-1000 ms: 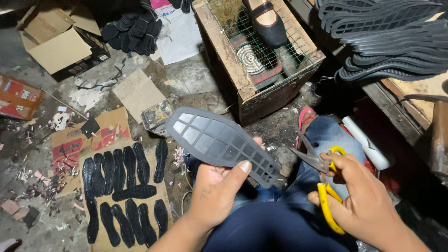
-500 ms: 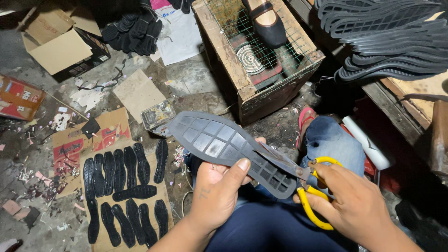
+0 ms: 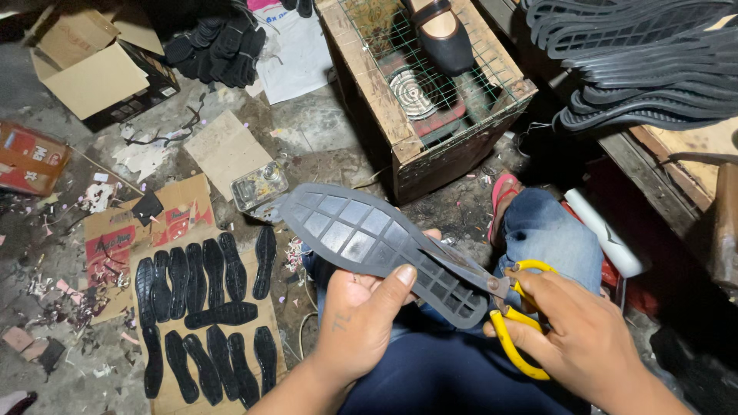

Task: The person trims the edges of a gray rubber shoe sole using yellow-handled shears. They hold the sole in the left hand and cut along the perimeter, then place the trimmed piece aside and pick up another sole to continue trimming.

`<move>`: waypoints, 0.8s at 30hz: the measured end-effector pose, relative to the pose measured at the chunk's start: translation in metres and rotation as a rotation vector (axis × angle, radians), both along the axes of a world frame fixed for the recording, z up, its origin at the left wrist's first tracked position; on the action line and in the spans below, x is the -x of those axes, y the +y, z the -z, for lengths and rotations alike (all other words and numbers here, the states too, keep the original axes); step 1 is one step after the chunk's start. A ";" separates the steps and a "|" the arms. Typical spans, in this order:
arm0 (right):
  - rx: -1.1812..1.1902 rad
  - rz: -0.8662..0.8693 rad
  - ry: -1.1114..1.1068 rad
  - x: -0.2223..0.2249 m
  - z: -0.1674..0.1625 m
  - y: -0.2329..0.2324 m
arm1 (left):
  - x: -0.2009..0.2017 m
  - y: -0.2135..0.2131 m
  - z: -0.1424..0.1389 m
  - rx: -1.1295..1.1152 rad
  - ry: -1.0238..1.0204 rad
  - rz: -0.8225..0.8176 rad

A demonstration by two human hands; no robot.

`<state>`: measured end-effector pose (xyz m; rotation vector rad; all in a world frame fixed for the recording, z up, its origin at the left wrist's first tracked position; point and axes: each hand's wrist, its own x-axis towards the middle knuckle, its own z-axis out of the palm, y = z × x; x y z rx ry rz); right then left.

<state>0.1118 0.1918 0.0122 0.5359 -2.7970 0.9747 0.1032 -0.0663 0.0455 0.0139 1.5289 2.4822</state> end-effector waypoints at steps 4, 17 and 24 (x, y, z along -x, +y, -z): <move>-0.008 0.012 0.002 0.001 0.004 -0.001 | 0.002 -0.001 0.003 0.003 0.004 0.007; 0.018 -0.009 0.083 0.003 0.005 -0.004 | 0.004 0.000 0.007 -0.023 0.004 0.008; -0.009 0.011 0.049 0.003 0.004 -0.003 | 0.001 0.003 0.011 -0.038 0.045 -0.017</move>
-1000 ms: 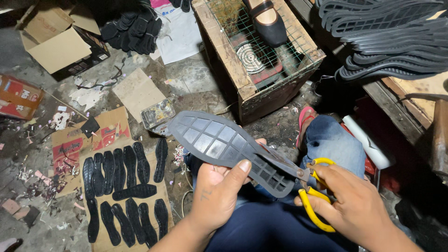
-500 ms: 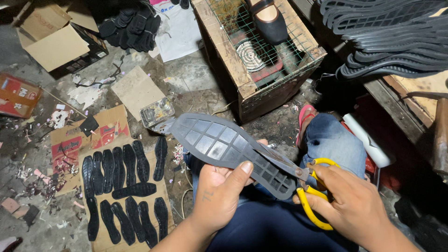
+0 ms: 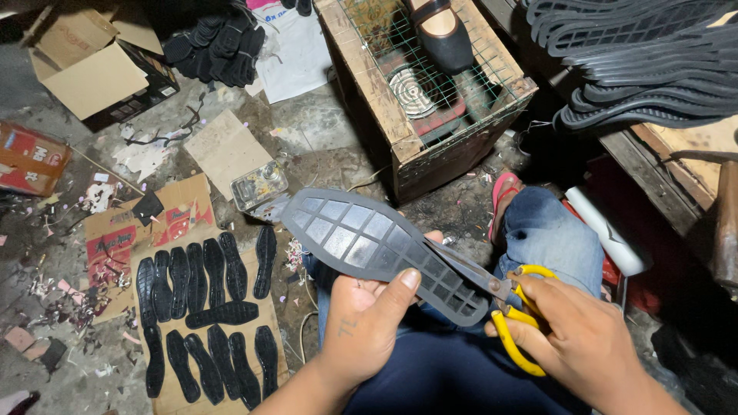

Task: The person trims the edges of a gray rubber shoe sole using yellow-handled shears. They hold the sole in the left hand and cut along the perimeter, then place the trimmed piece aside and pick up another sole to continue trimming.

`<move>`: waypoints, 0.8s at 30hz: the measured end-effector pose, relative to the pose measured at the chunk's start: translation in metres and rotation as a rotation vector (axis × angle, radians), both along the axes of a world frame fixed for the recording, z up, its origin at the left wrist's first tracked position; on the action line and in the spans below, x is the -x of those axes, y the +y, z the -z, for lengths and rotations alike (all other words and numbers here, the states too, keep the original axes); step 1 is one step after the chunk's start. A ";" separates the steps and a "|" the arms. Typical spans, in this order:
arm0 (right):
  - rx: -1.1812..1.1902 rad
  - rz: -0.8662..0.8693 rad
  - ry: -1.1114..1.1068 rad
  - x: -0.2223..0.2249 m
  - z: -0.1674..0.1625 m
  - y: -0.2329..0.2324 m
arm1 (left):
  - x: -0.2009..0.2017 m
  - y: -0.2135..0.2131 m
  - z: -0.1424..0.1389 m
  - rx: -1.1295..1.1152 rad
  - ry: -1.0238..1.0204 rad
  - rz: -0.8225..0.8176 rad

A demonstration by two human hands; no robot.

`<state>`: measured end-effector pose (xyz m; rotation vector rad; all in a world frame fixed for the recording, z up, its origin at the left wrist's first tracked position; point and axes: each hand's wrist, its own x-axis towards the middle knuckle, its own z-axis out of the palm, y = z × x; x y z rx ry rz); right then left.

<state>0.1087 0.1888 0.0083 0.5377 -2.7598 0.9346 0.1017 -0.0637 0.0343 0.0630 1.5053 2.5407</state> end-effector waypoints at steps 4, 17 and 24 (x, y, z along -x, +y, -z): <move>-0.037 0.029 -0.029 0.004 0.001 0.001 | 0.000 0.006 0.006 0.040 0.044 0.016; -0.027 0.026 -0.015 0.008 0.000 0.002 | 0.001 0.016 0.008 0.025 0.016 0.015; 0.016 -0.013 0.056 0.009 0.003 0.006 | 0.004 0.015 0.011 0.032 0.048 0.033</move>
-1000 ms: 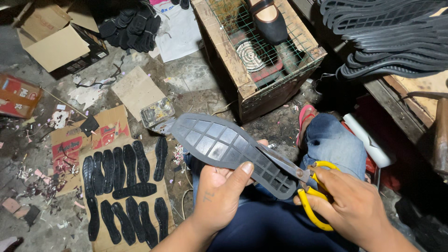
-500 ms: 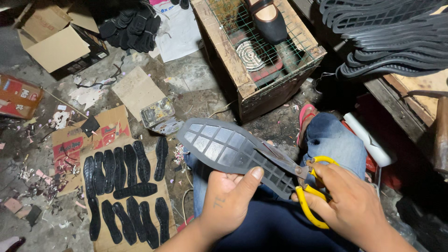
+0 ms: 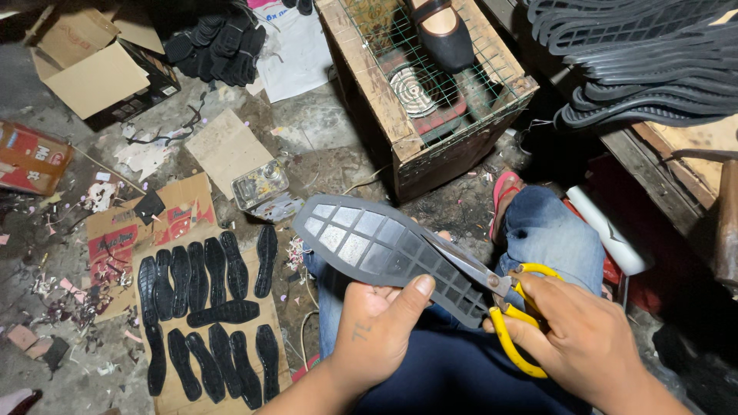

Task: The person trims the edges of a gray rubber shoe sole using yellow-handled shears. They hold the sole in the left hand and cut along the perimeter, then place the trimmed piece aside and pick up another sole to continue trimming.

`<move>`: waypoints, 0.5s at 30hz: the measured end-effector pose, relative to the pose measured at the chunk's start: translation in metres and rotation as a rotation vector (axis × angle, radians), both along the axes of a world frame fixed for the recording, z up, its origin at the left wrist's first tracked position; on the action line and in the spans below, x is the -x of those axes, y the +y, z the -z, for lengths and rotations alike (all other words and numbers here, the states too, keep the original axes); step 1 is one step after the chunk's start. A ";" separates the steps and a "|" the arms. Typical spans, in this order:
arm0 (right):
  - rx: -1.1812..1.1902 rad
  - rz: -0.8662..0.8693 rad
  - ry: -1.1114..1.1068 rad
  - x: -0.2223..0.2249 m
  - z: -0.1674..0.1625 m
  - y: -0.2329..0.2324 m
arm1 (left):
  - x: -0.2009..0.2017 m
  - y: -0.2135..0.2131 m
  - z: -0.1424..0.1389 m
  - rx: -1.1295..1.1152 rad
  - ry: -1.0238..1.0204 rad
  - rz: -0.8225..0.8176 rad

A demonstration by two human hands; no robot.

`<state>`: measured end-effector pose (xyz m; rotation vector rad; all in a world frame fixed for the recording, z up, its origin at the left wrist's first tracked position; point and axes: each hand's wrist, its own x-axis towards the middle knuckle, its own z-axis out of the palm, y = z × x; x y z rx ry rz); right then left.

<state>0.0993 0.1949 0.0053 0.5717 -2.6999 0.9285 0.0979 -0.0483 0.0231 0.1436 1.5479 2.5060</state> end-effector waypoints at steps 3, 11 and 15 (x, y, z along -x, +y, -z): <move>0.014 0.011 -0.040 -0.001 0.003 0.002 | 0.001 0.001 0.002 -0.006 0.032 0.001; 0.016 0.051 -0.078 0.007 -0.003 -0.005 | 0.011 -0.003 -0.002 -0.288 -0.176 -0.094; -0.016 0.060 -0.091 0.006 -0.011 -0.012 | 0.008 0.000 -0.007 -0.292 -0.160 -0.081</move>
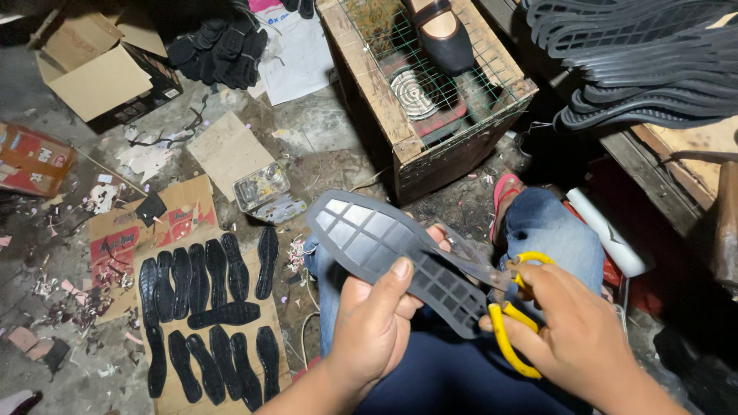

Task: The person trims the edges of a gray rubber shoe sole using yellow-handled shears. They hold the sole in the left hand and cut along the perimeter, then place the trimmed piece aside and pick up another sole to continue trimming.

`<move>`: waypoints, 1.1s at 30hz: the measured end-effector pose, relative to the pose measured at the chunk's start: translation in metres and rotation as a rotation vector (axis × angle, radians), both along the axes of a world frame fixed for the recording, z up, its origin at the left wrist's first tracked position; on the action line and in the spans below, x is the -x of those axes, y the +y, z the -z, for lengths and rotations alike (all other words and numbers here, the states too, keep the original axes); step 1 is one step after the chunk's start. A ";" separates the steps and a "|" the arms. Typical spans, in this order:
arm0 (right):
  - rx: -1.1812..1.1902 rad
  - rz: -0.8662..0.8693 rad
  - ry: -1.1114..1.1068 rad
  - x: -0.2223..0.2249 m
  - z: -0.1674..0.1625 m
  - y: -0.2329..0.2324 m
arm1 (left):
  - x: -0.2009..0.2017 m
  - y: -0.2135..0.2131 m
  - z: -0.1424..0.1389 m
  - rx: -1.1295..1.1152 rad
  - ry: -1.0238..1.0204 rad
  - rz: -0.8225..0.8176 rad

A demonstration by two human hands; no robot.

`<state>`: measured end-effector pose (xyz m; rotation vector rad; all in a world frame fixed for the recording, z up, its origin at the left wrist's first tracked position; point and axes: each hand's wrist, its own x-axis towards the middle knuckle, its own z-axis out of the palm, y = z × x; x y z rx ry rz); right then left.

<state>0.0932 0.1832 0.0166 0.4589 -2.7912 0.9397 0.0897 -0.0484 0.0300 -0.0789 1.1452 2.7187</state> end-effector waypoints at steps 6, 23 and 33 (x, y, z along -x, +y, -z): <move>-0.030 -0.022 0.062 -0.001 -0.004 -0.005 | -0.002 0.005 -0.005 0.002 0.044 -0.017; 0.032 -0.002 0.022 -0.004 -0.006 -0.008 | -0.003 0.009 -0.002 -0.077 0.028 -0.043; -0.001 0.011 0.003 -0.003 -0.002 -0.006 | -0.006 0.011 -0.002 -0.037 0.045 0.006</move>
